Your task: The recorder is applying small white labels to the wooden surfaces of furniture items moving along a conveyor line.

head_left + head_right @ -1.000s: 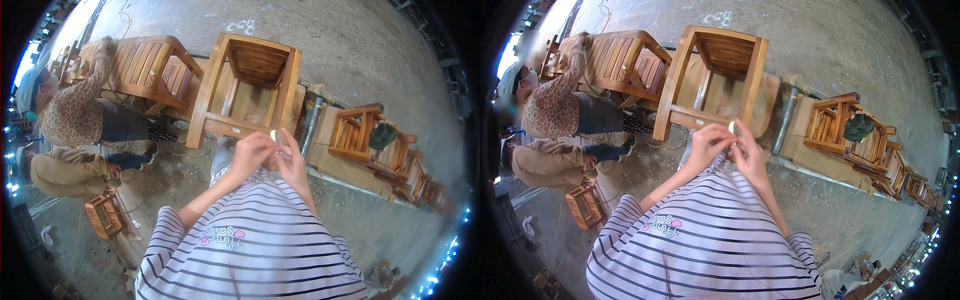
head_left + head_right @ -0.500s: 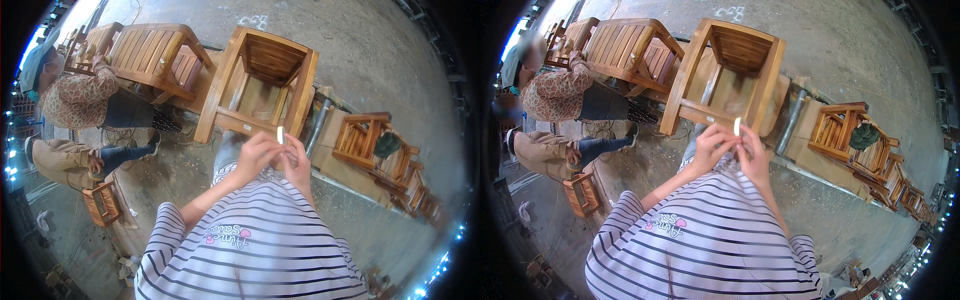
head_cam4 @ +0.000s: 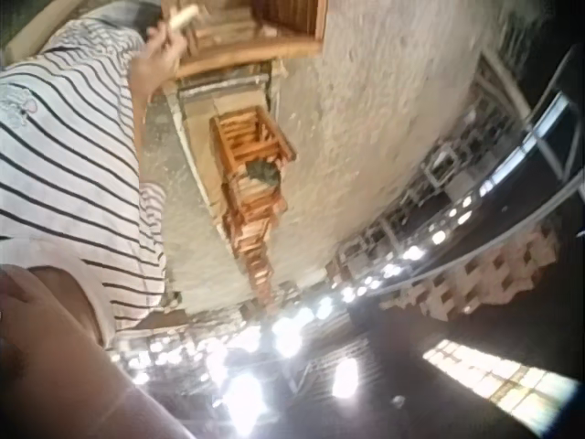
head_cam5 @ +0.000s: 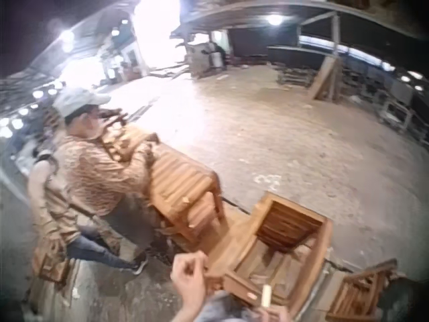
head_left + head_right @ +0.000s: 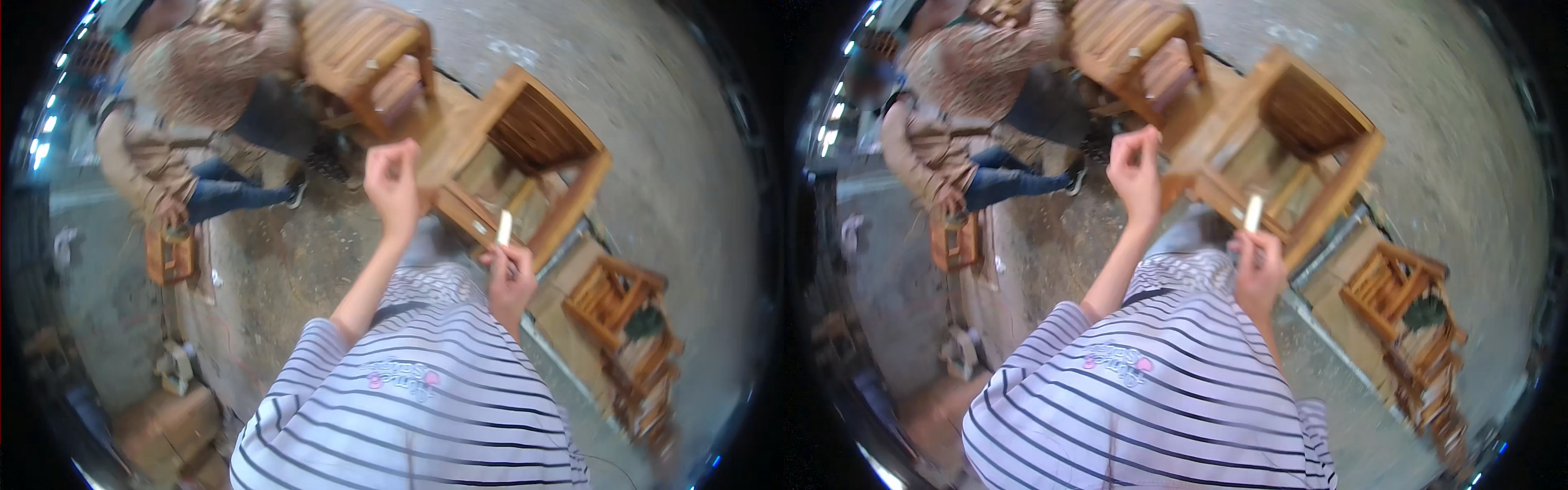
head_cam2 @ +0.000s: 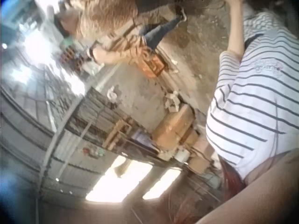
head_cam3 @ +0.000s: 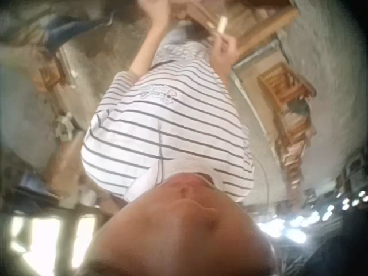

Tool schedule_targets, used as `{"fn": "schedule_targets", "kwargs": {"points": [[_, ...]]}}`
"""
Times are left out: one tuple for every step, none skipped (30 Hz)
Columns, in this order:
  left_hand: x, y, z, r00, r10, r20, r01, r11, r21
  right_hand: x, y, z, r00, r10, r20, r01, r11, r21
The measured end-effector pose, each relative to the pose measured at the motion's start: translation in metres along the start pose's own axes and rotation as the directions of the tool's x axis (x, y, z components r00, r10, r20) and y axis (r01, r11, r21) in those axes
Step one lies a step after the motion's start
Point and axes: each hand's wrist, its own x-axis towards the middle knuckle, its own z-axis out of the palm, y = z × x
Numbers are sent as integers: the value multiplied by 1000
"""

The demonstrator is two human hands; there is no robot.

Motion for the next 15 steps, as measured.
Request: {"fn": "schedule_targets", "kwargs": {"points": [[29, -10, -7, 999, -37, -7, 37, 999, 4, -2, 8, -1, 998, 69, -14, -68, 996, 60], [49, -18, -8, 973, -222, 65, 230, 960, -161, 0, 18, 0, 998, 58, -12, -56, 992, 111], [65, -23, -7, 977, -125, 172, 142, 986, -87, 5, 25, -1, 999, 51, -16, -48, 986, 157], [72, -58, -4, 945, -141, 297, 153, 988, -17, 14, 27, 0, 1000, 31, -7, -29, 988, 150], [75, -93, 6, 858, -301, 417, 236, 951, 201, 27, 28, 2, 1000, 9, -17, -7, 990, 141], [74, -124, 21, 782, -375, 498, 240, 919, 314, 42, 30, 5, 999, -27, -29, 31, 992, 122], [75, -149, 33, 637, -518, 571, 284, 846, 450, 59, 41, 5, 999, -50, -4, 50, 990, 133], [72, -169, 47, 541, -568, 620, 291, 818, 496, 76, 50, 6, 1000, -18, -10, 19, 989, 147], [59, -182, 63, 573, -471, 671, 293, 882, 369, 95, 61, 6, 999, 17, -28, -13, 987, 160], [47, -180, 85, 526, -472, 708, 329, 880, 342, 110, 72, 1, 996, 76, -49, -66, 983, 174], [37, -176, 96, 482, -474, 737, 367, 873, 321, 122, 78, 2, 995, 75, -60, -64, 984, 165], [34, -162, 95, 467, -470, 749, 371, 873, 316, 135, 85, 4, 984, 159, -76, -140, 967, 211], [36, -138, 93, 446, -503, 740, 380, 855, 352, 147, 94, -2, 964, 244, -108, -210, 943, 259], [39, -123, 91, 435, -532, 727, 382, 840, 386, 158, 104, -2, 967, 232, -104, -198, 944, 264], [35, -121, 92, 422, -520, 743, 378, 845, 377, 167, 103, 2, 966, 242, -90, -216, 948, 232]]}}
